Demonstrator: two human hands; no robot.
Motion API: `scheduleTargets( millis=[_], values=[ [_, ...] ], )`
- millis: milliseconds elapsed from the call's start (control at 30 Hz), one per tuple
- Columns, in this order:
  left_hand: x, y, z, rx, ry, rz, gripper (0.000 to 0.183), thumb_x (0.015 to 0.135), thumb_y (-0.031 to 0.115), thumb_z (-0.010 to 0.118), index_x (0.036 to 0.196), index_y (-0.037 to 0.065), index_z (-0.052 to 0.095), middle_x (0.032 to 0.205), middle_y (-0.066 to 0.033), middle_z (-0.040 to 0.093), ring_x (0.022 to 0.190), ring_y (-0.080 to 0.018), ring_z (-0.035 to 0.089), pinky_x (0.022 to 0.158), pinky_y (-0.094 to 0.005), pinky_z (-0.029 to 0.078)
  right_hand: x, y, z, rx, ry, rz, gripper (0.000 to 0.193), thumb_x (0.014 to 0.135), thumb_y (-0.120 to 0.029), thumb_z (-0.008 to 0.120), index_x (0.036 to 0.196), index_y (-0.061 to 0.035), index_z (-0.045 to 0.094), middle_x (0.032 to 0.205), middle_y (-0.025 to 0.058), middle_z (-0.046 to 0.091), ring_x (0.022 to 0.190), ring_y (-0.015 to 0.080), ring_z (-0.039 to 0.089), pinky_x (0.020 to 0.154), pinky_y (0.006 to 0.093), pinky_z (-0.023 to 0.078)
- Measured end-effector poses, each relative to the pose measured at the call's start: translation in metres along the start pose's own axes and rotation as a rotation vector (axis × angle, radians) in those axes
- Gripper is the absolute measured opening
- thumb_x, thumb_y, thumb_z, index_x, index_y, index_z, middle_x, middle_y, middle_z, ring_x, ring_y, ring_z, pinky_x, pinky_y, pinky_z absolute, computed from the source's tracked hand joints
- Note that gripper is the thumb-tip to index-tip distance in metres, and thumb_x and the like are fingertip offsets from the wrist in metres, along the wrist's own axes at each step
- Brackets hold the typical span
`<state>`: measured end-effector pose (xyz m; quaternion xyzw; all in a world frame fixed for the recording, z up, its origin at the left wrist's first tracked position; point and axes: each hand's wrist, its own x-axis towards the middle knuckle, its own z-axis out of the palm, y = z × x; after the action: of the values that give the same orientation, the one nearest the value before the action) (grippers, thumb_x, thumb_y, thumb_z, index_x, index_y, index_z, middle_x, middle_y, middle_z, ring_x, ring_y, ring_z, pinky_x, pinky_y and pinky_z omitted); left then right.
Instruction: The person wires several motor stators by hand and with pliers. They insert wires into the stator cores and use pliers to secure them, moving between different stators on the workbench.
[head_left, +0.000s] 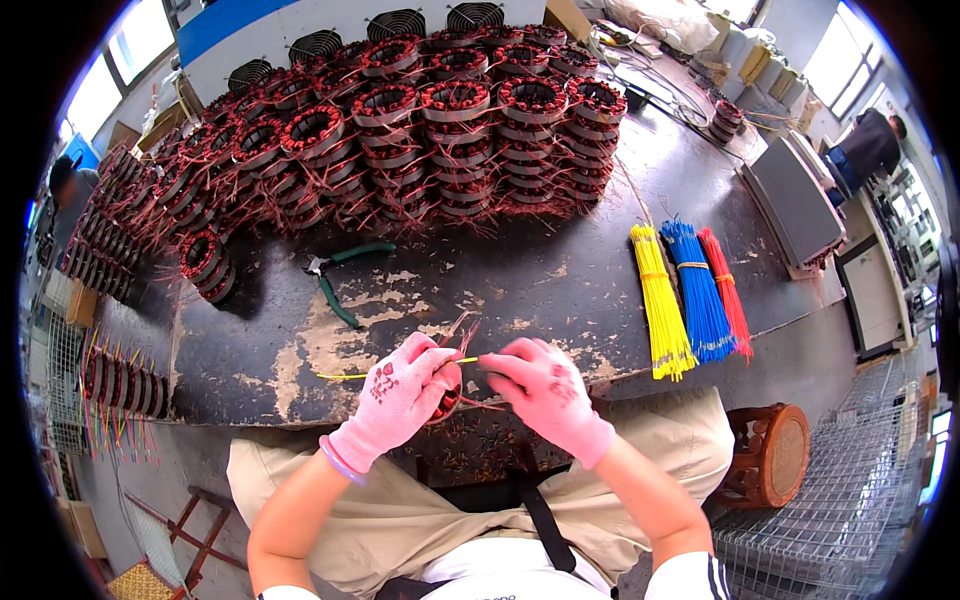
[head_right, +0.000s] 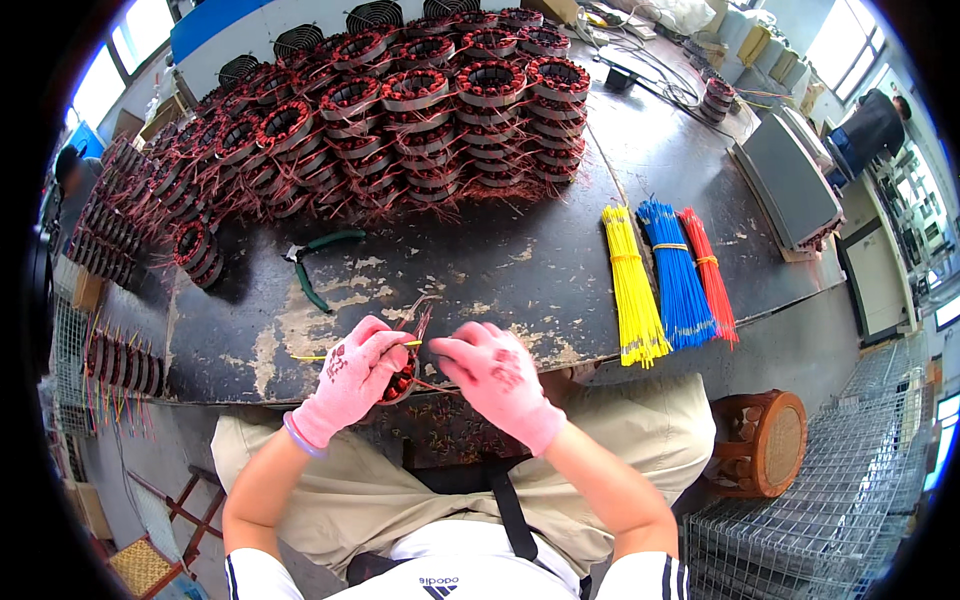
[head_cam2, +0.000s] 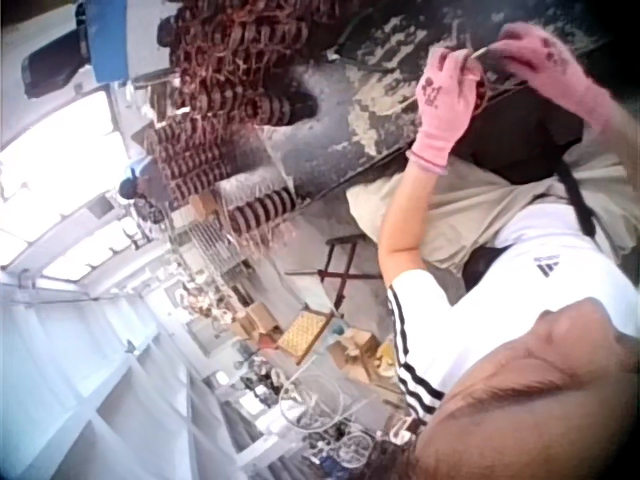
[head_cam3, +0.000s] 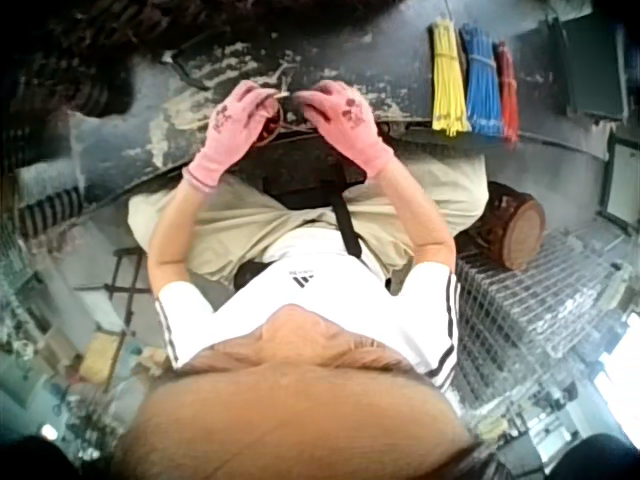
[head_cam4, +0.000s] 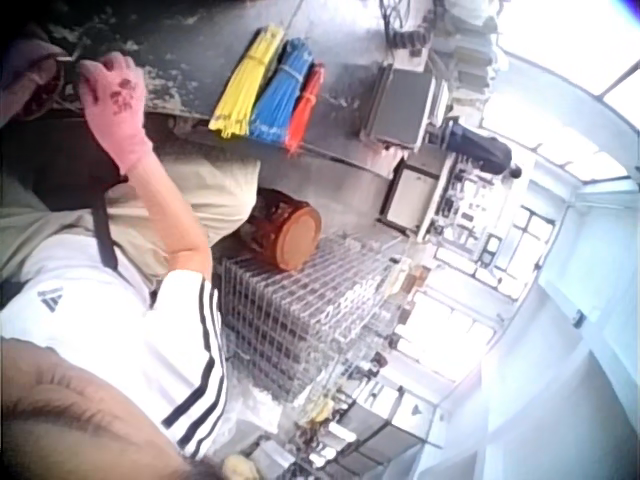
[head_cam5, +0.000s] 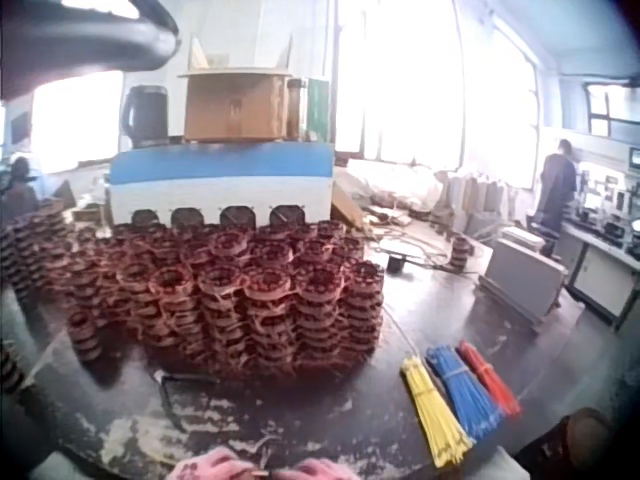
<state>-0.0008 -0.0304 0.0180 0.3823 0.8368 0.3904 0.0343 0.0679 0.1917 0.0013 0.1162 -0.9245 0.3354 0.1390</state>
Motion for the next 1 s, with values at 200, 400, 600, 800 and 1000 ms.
scheduleTargets(
  millis=[200, 400, 600, 800, 1000],
  values=[
    [0.004, -0.007, 0.014, -0.098, 0.089, 0.021, 0.036, 0.091, -0.006, 0.056, 0.125, 0.003, 0.059, 0.109, -0.0154, 0.057, 0.089, -0.0312, 0.066, 0.076, -0.0385, 0.055, 0.033, 0.013, 0.018, -0.202, -0.17, -0.233, 0.016, 0.083, -0.025, 0.073, 0.096, -0.0157, 0.07, 0.096, 0.0041, 0.058, 0.098, 0.0263, 0.059, 0.085, 0.0435, 0.047],
    [0.002, -0.005, 0.02, 0.027, 0.124, -0.038, 0.025, 0.095, 0.005, 0.062, 0.12, 0.005, 0.06, 0.099, -0.0132, 0.061, 0.083, -0.0345, 0.068, 0.068, -0.0415, 0.054, 0.031, 0.019, -0.005, -0.327, -0.126, -0.341, 0.012, 0.078, -0.021, 0.069, 0.089, -0.0181, 0.067, 0.105, -0.0002, 0.06, 0.105, 0.0237, 0.058, 0.092, 0.0421, 0.048],
    [-0.002, -0.003, 0.019, 0.089, 0.182, -0.055, 0.023, 0.094, 0.004, 0.063, 0.117, 0.006, 0.06, 0.1, -0.013, 0.06, 0.081, -0.035, 0.067, 0.066, -0.043, 0.053, 0.009, 0.043, -0.046, -0.554, 0.019, -0.178, 0.013, 0.076, -0.015, 0.069, 0.089, -0.0175, 0.068, 0.1, 0.0003, 0.062, 0.102, 0.0241, 0.059, 0.084, 0.0422, 0.047],
    [-0.003, 0.0, 0.026, 0.099, 0.216, -0.109, 0.027, 0.094, 0.004, 0.062, 0.12, 0.007, 0.058, 0.102, -0.0129, 0.06, 0.082, -0.0348, 0.067, 0.067, -0.0431, 0.054, -0.015, -0.015, -0.005, -0.1, 0.003, -0.002, 0.015, 0.082, -0.019, 0.077, 0.095, -0.0136, 0.072, 0.092, 0.0044, 0.067, 0.089, 0.027, 0.064, 0.078, 0.0415, 0.049],
    [-0.008, -0.001, 0.028, 0.102, 0.219, -0.128, 0.028, 0.095, 0.007, 0.062, 0.122, 0.007, 0.057, 0.104, -0.0132, 0.06, 0.082, -0.0348, 0.067, 0.067, -0.043, 0.054, -0.023, -0.019, 0.021, -0.044, -0.069, 0.055, 0.01, 0.084, -0.019, 0.075, 0.089, -0.0125, 0.069, 0.084, 0.0061, 0.064, 0.082, 0.0277, 0.063, 0.072, 0.0408, 0.049]
  ],
)
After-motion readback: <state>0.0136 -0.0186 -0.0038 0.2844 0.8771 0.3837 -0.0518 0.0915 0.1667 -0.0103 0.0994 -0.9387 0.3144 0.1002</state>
